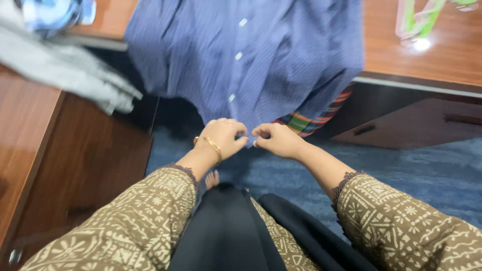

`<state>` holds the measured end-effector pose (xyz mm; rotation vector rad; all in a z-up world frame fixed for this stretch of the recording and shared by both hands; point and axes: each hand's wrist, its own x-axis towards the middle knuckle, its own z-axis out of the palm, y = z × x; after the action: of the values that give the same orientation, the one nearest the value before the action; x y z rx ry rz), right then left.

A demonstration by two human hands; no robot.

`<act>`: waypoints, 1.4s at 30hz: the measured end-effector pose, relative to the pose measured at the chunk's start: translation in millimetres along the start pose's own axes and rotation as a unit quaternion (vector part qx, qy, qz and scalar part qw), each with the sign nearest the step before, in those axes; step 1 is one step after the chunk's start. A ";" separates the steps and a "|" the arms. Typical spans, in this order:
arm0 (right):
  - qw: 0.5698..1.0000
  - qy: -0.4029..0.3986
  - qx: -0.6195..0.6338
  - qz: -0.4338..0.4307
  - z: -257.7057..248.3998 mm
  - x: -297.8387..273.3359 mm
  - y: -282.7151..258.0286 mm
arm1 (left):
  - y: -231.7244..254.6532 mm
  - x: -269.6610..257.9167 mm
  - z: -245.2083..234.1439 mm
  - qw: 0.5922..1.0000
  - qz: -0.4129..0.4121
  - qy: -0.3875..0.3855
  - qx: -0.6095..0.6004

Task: The person picks up a dark blue dotted shirt from a pile, places it on a hanger, and buttons it up. They then hang the shirt on a rack. The person then picks up a blue plaid shirt and begins to unfold it.

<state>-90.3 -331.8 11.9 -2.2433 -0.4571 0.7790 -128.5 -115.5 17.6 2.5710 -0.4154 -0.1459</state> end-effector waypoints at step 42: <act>0.902 0.368 -0.173 0.144 -366.9 461.5 69.7 | -310.8 610.7 -139.0 0.985 0.021 0.163 0.061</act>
<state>502.8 -325.9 -13.4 -2.7540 0.1218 -0.0760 557.3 9.1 -37.6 2.6382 -0.3622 0.3212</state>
